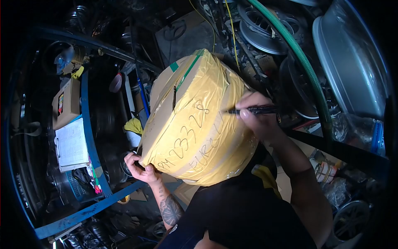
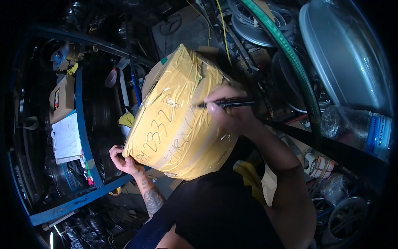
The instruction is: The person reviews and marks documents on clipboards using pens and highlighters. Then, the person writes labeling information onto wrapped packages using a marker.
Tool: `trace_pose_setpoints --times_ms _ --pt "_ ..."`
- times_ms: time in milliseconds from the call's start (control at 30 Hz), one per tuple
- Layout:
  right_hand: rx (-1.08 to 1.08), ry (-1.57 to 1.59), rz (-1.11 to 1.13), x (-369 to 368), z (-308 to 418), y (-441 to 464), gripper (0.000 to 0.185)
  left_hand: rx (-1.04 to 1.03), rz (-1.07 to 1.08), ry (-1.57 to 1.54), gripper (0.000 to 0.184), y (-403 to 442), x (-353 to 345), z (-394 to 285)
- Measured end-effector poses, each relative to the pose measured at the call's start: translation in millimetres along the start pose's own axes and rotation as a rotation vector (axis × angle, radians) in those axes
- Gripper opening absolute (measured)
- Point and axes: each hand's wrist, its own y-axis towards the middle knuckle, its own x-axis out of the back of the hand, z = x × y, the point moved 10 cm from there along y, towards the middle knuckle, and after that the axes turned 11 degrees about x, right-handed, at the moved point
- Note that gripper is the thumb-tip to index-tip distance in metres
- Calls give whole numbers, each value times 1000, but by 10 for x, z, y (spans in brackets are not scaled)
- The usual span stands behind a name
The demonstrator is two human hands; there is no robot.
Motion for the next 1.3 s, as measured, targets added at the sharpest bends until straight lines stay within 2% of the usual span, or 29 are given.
trace_pose_setpoints --times_ms 33,133,233,333,533,633,833,933,1067,1100,1167,1200,1233,1267,1300 --pt "2 -38 -64 51 -14 13 7 19 -10 -2 69 -2 0 12" --pt "-3 53 51 76 -55 -24 7 19 -4 5 69 1 -4 3" --pt "11 -38 45 89 -5 54 4 12 -4 8 69 0 -6 -3" --pt "59 -78 -32 246 -117 79 3 14 -2 14 69 -4 -3 -1" --pt "-201 126 -135 334 -421 -15 5 14 -3 15 70 -3 13 22" --pt "-253 125 -160 366 -562 -46 5 27 -3 0 70 4 -3 13" --pt "-215 73 -169 419 -550 -27 6 25 7 13 68 35 4 71" --pt "-217 -66 -176 439 -508 -5 5 -14 5 35 62 48 -4 28" --pt "-191 -24 -239 466 -573 15 7 -247 -51 392 51 -4 -66 -494" --pt "-180 -64 -289 525 -594 -26 7 -246 -63 368 48 -29 -62 -562" --pt "-187 -58 -368 499 -521 -12 9 -115 -58 88 46 -66 -99 -737" --pt "-204 -9 -399 384 -350 18 9 -100 38 99 43 -69 -234 -910" --pt "-230 44 -429 265 -231 -9 10 -149 210 -58 41 -64 -451 -1136" --pt "-165 162 -257 -1 -99 -1 11 -208 318 -41 50 -118 -578 -1211" --pt "-95 275 -92 -226 51 2 13 -180 482 -88 60 -112 -755 -1358"
